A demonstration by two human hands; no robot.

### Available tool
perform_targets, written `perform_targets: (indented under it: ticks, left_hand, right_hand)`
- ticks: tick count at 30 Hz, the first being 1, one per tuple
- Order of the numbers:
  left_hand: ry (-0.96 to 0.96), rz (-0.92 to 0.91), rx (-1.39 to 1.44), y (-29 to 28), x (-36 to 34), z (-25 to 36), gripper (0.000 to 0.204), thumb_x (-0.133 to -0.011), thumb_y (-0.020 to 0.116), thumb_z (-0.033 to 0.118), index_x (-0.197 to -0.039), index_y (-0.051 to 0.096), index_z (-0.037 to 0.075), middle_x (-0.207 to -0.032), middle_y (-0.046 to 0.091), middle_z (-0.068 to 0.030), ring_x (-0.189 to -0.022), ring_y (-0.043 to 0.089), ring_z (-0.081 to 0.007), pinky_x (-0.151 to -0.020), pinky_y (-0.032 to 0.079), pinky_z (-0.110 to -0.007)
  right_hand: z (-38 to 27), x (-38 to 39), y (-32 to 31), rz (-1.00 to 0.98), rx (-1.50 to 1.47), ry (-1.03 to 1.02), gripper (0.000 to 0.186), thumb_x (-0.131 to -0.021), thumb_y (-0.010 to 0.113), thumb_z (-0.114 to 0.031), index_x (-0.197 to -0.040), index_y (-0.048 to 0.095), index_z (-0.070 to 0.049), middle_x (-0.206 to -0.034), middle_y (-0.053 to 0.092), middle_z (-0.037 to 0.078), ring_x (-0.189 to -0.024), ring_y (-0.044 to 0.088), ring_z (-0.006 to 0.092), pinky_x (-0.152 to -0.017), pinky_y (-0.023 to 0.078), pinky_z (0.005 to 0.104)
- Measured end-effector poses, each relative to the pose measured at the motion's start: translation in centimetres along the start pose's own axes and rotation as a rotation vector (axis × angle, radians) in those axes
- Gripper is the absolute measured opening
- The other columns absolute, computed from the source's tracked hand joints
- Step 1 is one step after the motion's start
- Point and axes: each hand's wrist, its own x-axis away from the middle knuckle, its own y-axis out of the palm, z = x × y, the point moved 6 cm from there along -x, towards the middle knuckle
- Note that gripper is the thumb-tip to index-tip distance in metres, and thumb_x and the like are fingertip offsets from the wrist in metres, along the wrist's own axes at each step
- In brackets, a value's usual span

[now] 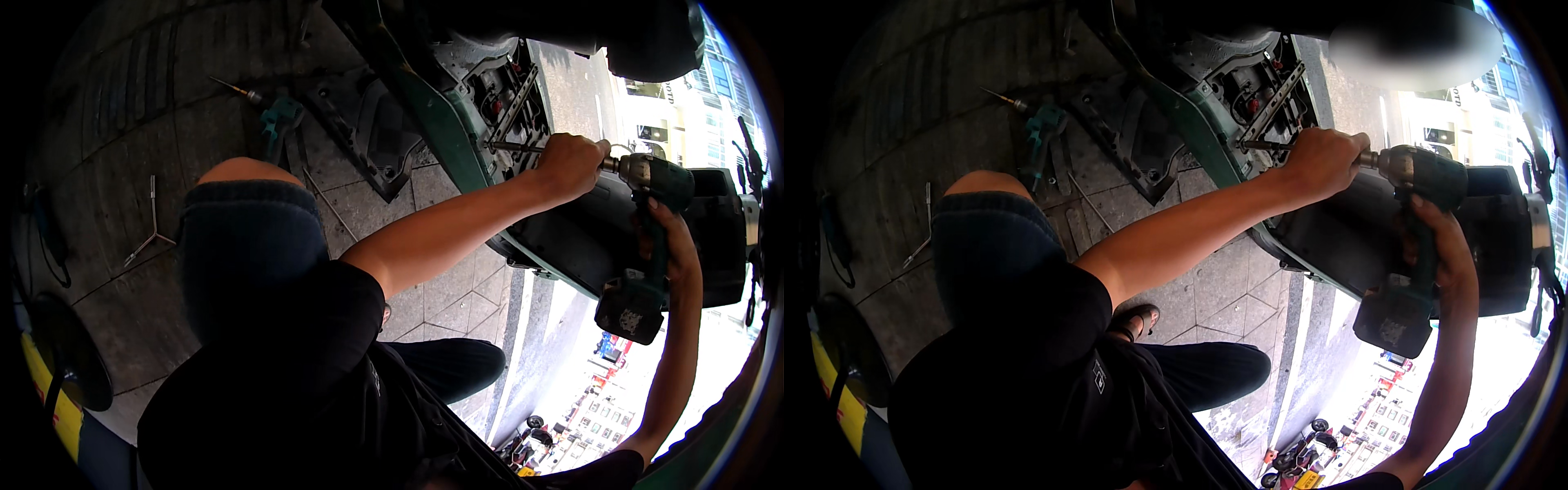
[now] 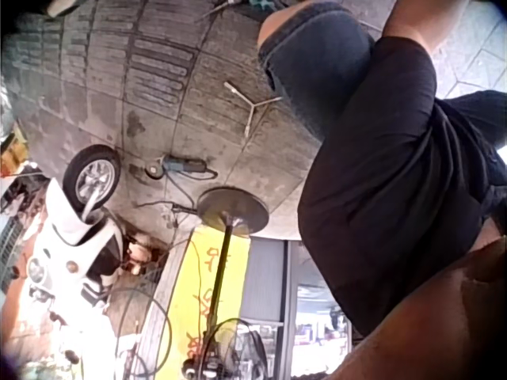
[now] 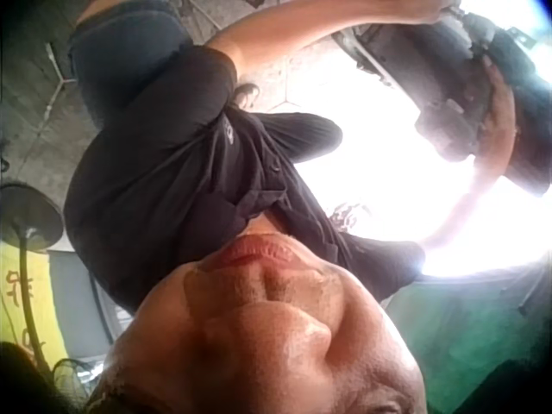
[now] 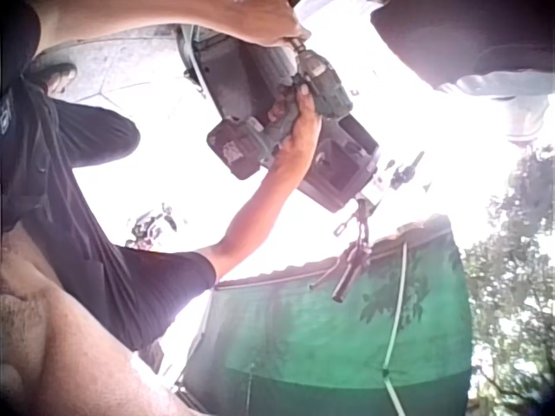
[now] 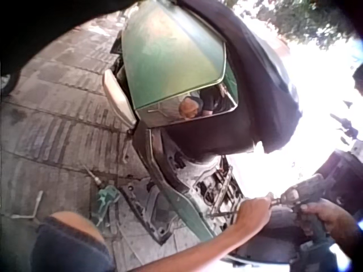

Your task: The person disassembles an electric scooter by unbolting the floorboard, battery bracket, battery terminals, and seat compartment using power tools. The person then removes the seat assembly and places it onto another scooter.

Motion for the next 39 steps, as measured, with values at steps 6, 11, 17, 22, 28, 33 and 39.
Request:
perform_targets:
  ticks: [6, 11, 17, 22, 28, 33, 39]
  left_hand:
    - [0.028, 0.032, 0.013, 0.5, -0.2, 0.5, 0.011, -0.076, 0.064, 0.011, -0.086, 0.063, 0.007, -0.07, 0.065, -0.0147, -0.07, 0.067, -0.0321, -0.062, 0.051, -0.044]
    - [0.013, 0.038, 0.014, 0.5, -0.1, 0.6, 0.009, -0.076, 0.064, 0.01, -0.084, 0.062, 0.006, -0.069, 0.065, -0.0145, -0.07, 0.067, -0.0322, -0.062, 0.051, -0.044]
    - [0.031, 0.032, 0.008, 0.8, 0.1, 0.3, 0.008, -0.076, 0.063, 0.009, -0.083, 0.062, 0.006, -0.071, 0.066, -0.0154, -0.07, 0.067, -0.0325, -0.063, 0.052, -0.045]
    - [0.05, 0.017, 0.018, 1.2, -0.4, 0.7, 0.006, -0.078, 0.06, 0.008, -0.083, 0.062, 0.005, -0.073, 0.066, -0.0158, -0.071, 0.067, -0.0331, -0.063, 0.051, -0.045]
    - [0.017, -0.037, 0.04, 1.3, -0.7, 1.5, 0.005, -0.078, 0.061, 0.008, -0.082, 0.062, 0.006, -0.073, 0.066, -0.0155, -0.071, 0.067, -0.033, -0.062, 0.051, -0.044]
    - [0.13, 0.009, 0.056, 2.8, -2.7, 3.1, 0.004, -0.078, 0.064, 0.009, -0.078, 0.06, 0.007, -0.071, 0.065, -0.0145, -0.071, 0.067, -0.0326, -0.061, 0.05, -0.044]
    - [0.157, 0.061, 0.05, 7.0, -8.6, 0.2, 0.024, -0.079, 0.066, 0.01, -0.102, 0.06, 0.007, -0.095, 0.065, -0.015, -0.095, 0.06, -0.036, -0.084, 0.044, -0.047]
  right_hand:
    - [0.6, 0.6, -0.7, -0.041, 0.006, -0.112, 0.037, -0.088, 0.065, -0.028, -0.112, 0.052, -0.003, -0.082, 0.063, 0.009, -0.053, 0.056, 0.0109, -0.044, 0.046, 0.0235]
    - [0.6, 1.0, 0.1, -0.062, 0.018, -0.159, 0.035, -0.09, 0.063, -0.027, -0.112, 0.053, -0.002, -0.085, 0.063, 0.01, -0.056, 0.056, 0.0106, -0.046, 0.045, 0.0232]
    - [0.9, -0.2, -1.3, -0.04, -0.043, -0.072, 0.03, -0.091, 0.061, -0.028, -0.106, 0.055, -0.003, -0.08, 0.063, 0.009, -0.049, 0.053, 0.0091, -0.038, 0.04, 0.0225]
    - [1.2, -0.1, -1.7, -0.034, -0.085, -0.066, 0.031, -0.091, 0.061, -0.03, -0.104, 0.056, -0.002, -0.074, 0.062, 0.008, -0.044, 0.051, 0.0089, -0.035, 0.037, 0.0218]
    - [1.1, 1.1, -0.7, -0.015, -0.037, -0.108, 0.029, -0.092, 0.061, -0.029, -0.105, 0.056, -0.003, -0.072, 0.06, 0.006, -0.047, 0.054, 0.0092, -0.038, 0.04, 0.022]
    - [1.9, 2.7, -1.3, 0.112, -0.059, -0.224, 0.033, -0.092, 0.059, -0.031, -0.113, 0.056, -0.005, -0.085, 0.064, 0.006, -0.055, 0.056, 0.0093, -0.044, 0.043, 0.022]
    - [1.7, -3.0, -1.5, 0.23, -0.228, -0.415, 0.035, -0.092, 0.061, -0.028, -0.115, 0.056, -0.003, -0.093, 0.067, 0.008, -0.066, 0.059, 0.0103, -0.051, 0.047, 0.0228]
